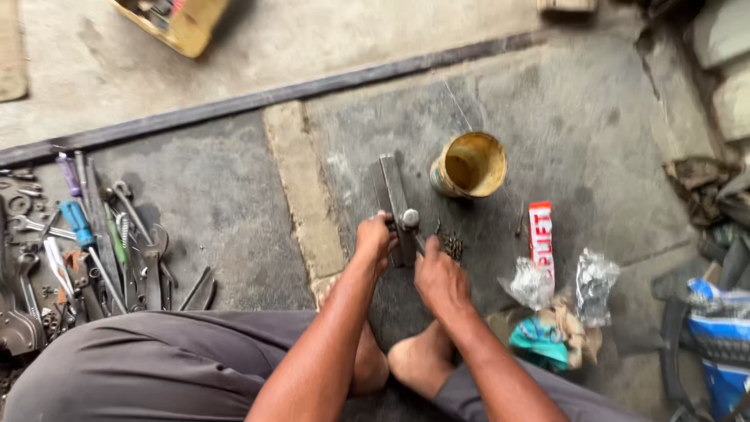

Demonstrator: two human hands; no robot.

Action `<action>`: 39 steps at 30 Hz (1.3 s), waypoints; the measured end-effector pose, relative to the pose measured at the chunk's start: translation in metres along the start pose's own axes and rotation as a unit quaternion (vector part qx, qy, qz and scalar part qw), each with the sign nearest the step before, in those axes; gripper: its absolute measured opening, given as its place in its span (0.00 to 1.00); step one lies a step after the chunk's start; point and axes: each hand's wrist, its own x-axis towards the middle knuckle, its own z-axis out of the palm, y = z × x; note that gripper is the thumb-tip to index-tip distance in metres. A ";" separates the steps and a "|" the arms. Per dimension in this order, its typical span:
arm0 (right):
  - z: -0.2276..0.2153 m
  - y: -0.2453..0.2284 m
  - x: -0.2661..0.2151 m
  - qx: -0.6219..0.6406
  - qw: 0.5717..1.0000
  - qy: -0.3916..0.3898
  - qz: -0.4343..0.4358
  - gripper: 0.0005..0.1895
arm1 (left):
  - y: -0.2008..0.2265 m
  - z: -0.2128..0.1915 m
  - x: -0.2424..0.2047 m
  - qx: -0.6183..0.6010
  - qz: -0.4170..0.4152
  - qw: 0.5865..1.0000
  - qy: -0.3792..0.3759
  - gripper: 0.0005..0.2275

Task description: The person sits on the floor and repeatedly hammers small metal rods placed on a larger metal bar. They pick up the rods, position them, and strike them with a hammer, occasionally dipping them into a container of liquid.

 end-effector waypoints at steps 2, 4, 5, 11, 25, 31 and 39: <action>0.006 0.009 0.003 0.054 0.996 -0.051 0.040 0.18 | -0.001 -0.001 0.002 0.004 0.001 1.000 0.003 0.12; 0.009 0.016 0.000 0.088 0.993 -0.014 0.082 0.18 | 0.001 0.001 0.006 0.015 0.000 1.000 -0.006 0.13; 0.010 0.016 0.001 0.106 0.989 0.005 0.103 0.18 | 0.004 0.002 0.010 0.015 0.019 1.000 -0.016 0.13; -0.020 -0.001 -0.010 0.130 0.989 0.043 0.060 0.18 | 0.011 0.002 0.004 0.016 -0.005 0.999 -0.028 0.15; 0.020 0.017 -0.005 0.065 0.996 -0.039 0.040 0.24 | 0.000 0.000 0.004 0.011 0.016 1.000 -0.025 0.12; 0.022 0.046 -0.018 0.131 0.979 -0.027 0.156 0.20 | -0.005 -0.003 -0.019 0.154 0.114 0.981 -0.020 0.14; -0.020 0.003 -0.010 0.128 0.990 0.010 0.065 0.20 | 0.016 0.003 -0.031 0.138 0.080 0.987 0.017 0.14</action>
